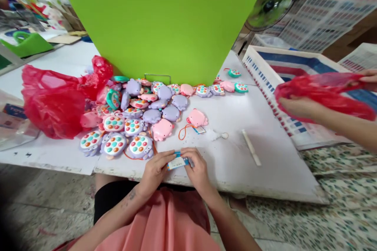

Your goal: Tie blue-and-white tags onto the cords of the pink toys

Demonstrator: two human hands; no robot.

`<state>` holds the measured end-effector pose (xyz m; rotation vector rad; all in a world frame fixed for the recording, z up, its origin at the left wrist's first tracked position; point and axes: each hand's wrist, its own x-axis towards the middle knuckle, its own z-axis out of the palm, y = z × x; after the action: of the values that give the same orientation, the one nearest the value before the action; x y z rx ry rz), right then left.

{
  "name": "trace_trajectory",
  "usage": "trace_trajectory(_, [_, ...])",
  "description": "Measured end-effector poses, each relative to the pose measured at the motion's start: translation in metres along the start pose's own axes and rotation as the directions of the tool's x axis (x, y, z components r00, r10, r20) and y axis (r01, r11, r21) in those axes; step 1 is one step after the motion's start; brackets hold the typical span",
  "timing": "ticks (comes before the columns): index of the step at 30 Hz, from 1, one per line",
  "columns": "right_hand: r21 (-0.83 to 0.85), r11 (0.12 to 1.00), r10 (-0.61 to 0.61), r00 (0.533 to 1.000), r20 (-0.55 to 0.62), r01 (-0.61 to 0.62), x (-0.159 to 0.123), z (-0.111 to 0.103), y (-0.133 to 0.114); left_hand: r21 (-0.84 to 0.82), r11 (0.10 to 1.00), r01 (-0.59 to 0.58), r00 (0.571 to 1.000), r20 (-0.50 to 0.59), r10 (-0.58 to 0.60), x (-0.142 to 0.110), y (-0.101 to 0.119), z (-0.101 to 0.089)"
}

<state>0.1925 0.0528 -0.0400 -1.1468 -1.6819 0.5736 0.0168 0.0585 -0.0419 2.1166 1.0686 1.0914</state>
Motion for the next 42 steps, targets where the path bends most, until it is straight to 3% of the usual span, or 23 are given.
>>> trace_trajectory(6, [0.009,0.999,0.045,0.998,0.039,-0.046,0.003,-0.003,0.003,0.032,0.999,0.027,0.999,0.016,-0.028,0.004,-0.001,-0.002])
trace_trajectory(12, [-0.054,0.950,0.311,0.934,0.176,-0.306,0.004,-0.006,-0.006,0.141,0.973,0.181,0.982,0.020,-0.186,0.007,0.002,-0.008])
trace_trajectory(20, [-0.027,0.894,0.443,0.873,0.202,-0.447,0.013,0.002,-0.012,0.390,0.916,-0.095,0.994,0.093,0.064,0.004,-0.021,0.011])
trace_trajectory(25, [-0.156,0.896,0.441,0.875,0.199,-0.416,0.018,0.001,-0.017,0.537,0.835,-0.122,0.990,0.132,0.059,0.007,-0.020,0.012])
trace_trajectory(36, [-0.326,0.890,0.398,0.893,0.211,-0.320,0.021,-0.006,-0.019,0.607,0.780,-0.154,0.976,0.216,0.024,0.006,-0.022,0.015])
trace_trajectory(42, [-0.281,0.913,0.354,0.918,0.181,-0.297,0.013,-0.010,-0.011,0.636,0.760,-0.129,0.986,0.160,0.033,0.008,-0.021,0.015])
